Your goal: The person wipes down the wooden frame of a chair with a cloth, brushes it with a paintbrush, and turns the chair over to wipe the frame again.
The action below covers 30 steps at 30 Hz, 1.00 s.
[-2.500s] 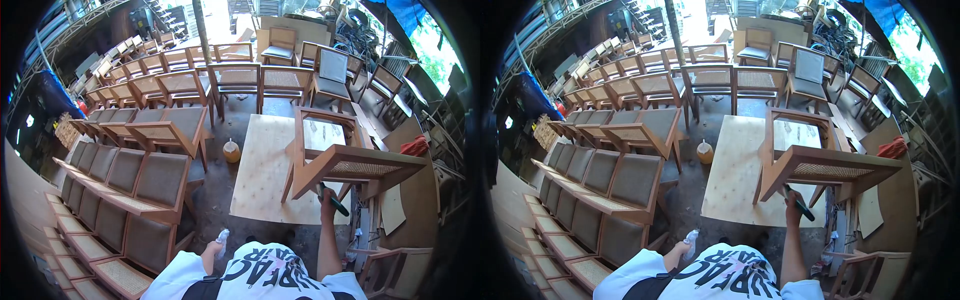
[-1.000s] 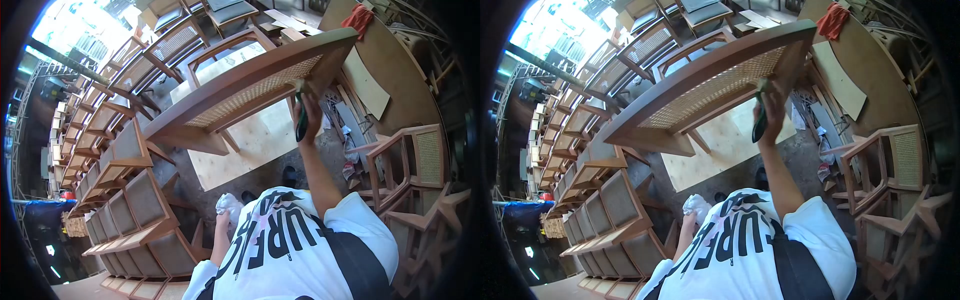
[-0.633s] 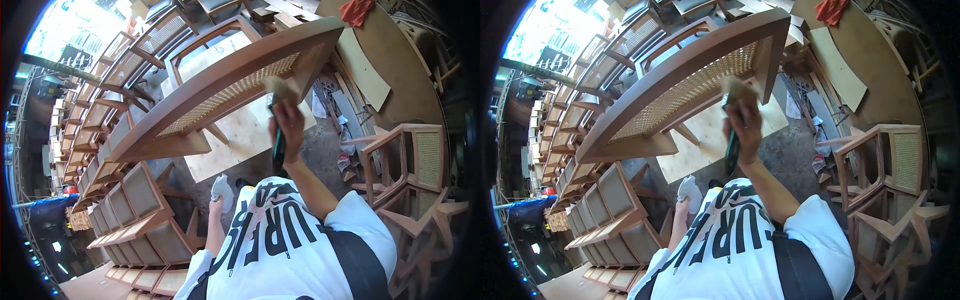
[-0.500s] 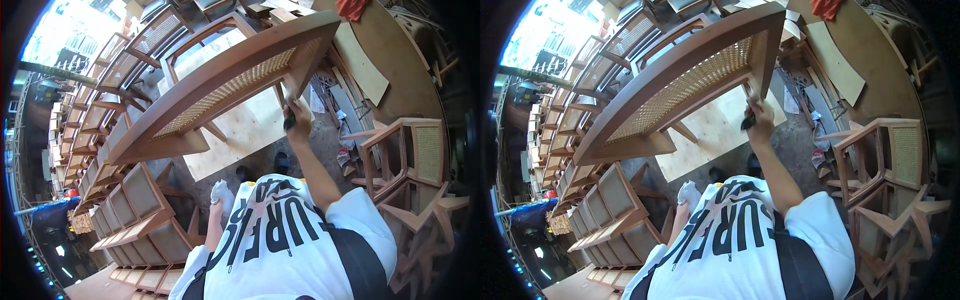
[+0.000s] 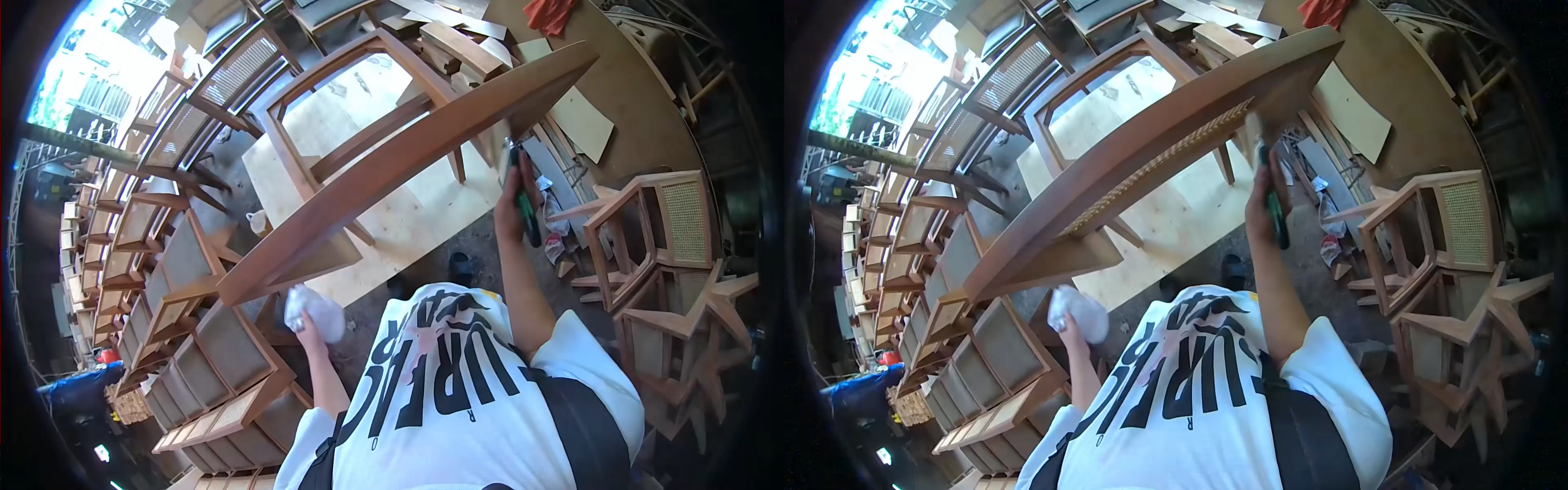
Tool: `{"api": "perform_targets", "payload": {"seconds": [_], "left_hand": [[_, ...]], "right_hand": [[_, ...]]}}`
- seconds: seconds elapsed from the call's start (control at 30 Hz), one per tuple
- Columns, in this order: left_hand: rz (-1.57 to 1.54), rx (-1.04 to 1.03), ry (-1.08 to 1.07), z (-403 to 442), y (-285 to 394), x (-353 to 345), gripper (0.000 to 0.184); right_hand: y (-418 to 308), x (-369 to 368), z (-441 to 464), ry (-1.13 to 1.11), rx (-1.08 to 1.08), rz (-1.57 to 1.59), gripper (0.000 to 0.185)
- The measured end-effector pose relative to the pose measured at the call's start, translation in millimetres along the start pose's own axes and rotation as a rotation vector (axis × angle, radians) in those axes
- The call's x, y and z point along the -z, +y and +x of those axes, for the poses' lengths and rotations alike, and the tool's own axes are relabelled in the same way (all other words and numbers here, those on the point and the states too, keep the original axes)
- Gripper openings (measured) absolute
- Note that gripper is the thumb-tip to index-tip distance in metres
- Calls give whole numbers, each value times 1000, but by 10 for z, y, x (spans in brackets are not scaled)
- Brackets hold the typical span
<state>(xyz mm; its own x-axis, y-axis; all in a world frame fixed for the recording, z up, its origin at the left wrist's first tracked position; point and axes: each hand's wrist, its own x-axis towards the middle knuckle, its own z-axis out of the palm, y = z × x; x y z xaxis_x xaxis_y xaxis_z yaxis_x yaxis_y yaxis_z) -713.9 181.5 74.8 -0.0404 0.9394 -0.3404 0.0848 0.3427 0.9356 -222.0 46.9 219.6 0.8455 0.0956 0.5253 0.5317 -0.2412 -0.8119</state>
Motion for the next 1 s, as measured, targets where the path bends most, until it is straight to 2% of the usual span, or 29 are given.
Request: {"api": "perform_targets", "payload": {"seconds": [0.07, 0.13, 0.2, 0.23, 0.3, 0.33, 0.4, 0.47, 0.5, 0.53, 0.6, 0.63, 0.67, 0.73, 0.77, 0.83, 0.87, 0.9, 0.97, 1.0], "left_hand": [[-52, -12, -14, 255, 349, -88, 42], [-98, -59, -126, 423, 750, -205, 40], [-29, -138, -178, 522, 1078, -319, 42], [-46, -189, -228, 506, 1249, -380, 44], [-73, -234, -287, 397, 1527, -482, 46], [-50, -264, -343, 290, 1644, -487, 49], [-30, -304, -408, 99, 1842, -573, 51], [-140, -508, -573, -128, 1988, -732, 53], [-104, -529, -546, -227, 2086, -818, 43], [-102, -529, -552, -207, 2004, -828, 43], [26, -561, -518, -115, 1764, -859, 39], [63, -594, -523, -106, 1757, -885, 35], [58, -599, -525, -95, 1729, -904, 35], [72, -577, -536, -118, 1652, -885, 35], [70, -581, -521, -175, 1669, -898, 35], [109, -632, -518, -300, 1753, -978, 43], [-91, -627, -579, -290, 1716, -1052, 39], [-26, -687, -578, -232, 1565, -1045, 47], [142, -770, -502, -224, 1569, -1144, 71], [142, -782, -484, -183, 1560, -1177, 71]], "right_hand": [[-87, -93, -24, 60, 2, 9, 35], [-80, -224, -47, -110, -221, 123, 39], [-351, -344, -323, -333, -109, 67, 38], [-449, -242, -488, -517, -284, 202, 36], [-752, -41, -541, -700, -69, 217, 35], [-754, 13, -567, -662, -131, 200, 34], [-571, -49, -466, -305, -205, 151, 34], [-591, -201, -352, -11, -207, 87, 36], [-656, -197, -387, -187, -351, -71, 33], [-721, -194, -421, -395, -461, -247, 31], [-612, -229, -858, -719, -166, 141, 26], [-886, -194, -935, -830, -224, 220, 24], [-990, -155, -986, -832, -129, 141, 23], [-734, -77, -1101, -726, -382, 183, 24], [-367, -74, -1156, -587, -424, 233, 25], [-230, 146, -960, -326, -583, 209, 28], [-50, 265, -835, -247, -524, 140, 28], [167, 373, -707, -166, -466, 72, 28], [575, 467, -366, -143, -472, 165, 41], [455, 466, -186, -206, -483, 86, 50]]}}
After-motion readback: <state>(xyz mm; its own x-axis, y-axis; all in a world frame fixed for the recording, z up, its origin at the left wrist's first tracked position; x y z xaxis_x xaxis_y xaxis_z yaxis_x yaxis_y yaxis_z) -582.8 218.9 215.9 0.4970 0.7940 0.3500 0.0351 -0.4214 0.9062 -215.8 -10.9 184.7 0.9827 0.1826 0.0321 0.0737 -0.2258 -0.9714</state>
